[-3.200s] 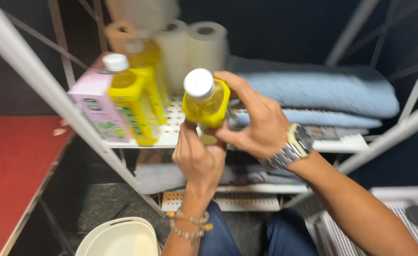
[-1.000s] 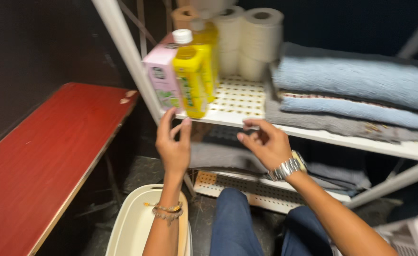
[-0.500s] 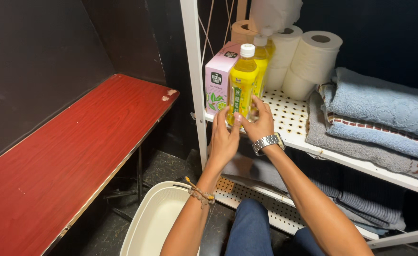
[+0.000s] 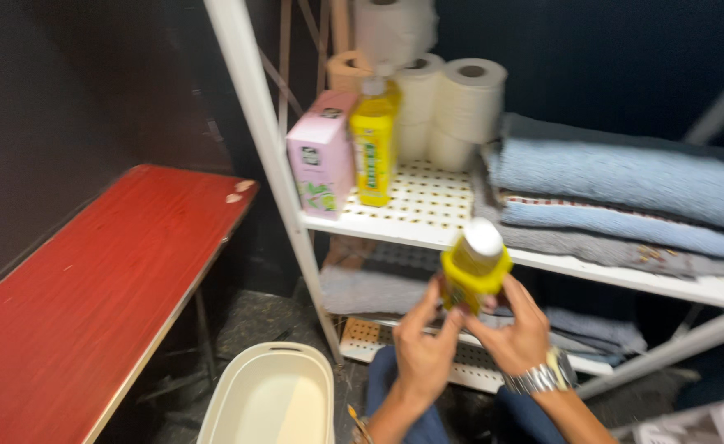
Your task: The person sits on the floor and organizes household items from a white metal shelf into a white plastic basket. They place yellow bottles, a pink box, and several rolls of toilet paper into the basket, then transfer multiple folded towels of various colors and patterns into a white laundry basket.
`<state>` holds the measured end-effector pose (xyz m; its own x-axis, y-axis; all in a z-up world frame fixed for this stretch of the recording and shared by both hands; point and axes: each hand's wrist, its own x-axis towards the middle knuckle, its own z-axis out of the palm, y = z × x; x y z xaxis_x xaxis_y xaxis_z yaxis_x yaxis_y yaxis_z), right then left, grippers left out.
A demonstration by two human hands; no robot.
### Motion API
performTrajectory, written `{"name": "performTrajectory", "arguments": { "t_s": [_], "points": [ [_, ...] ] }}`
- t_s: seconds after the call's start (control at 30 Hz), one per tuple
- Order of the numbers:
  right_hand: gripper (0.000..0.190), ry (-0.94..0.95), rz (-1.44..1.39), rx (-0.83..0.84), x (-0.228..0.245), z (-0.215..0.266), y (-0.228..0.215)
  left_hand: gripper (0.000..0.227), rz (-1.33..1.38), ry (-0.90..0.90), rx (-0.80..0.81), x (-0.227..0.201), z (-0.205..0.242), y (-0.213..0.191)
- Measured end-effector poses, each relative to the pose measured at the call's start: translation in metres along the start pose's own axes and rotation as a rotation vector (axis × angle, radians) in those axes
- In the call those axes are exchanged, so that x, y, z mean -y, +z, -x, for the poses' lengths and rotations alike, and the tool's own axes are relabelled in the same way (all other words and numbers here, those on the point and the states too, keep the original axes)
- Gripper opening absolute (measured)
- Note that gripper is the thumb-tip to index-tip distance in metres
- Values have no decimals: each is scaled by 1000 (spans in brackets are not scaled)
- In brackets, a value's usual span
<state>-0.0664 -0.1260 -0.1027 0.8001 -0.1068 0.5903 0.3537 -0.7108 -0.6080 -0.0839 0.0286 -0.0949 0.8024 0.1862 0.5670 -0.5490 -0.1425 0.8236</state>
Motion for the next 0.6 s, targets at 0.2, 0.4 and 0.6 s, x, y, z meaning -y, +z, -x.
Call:
{"name": "performTrajectory", "arguments": {
  "t_s": [0.2,0.4,0.6],
  "points": [
    [44,132,548,-164,-143,153,-90,30,216,202,408,-24,73,92],
    [49,994,404,-561,-83,193,-212,52,513,104,1035,-52,142,178],
    [67,1014,777,-600,-131,264,-281,76,521,-65,1398,-88,203,263]
  ]
}}
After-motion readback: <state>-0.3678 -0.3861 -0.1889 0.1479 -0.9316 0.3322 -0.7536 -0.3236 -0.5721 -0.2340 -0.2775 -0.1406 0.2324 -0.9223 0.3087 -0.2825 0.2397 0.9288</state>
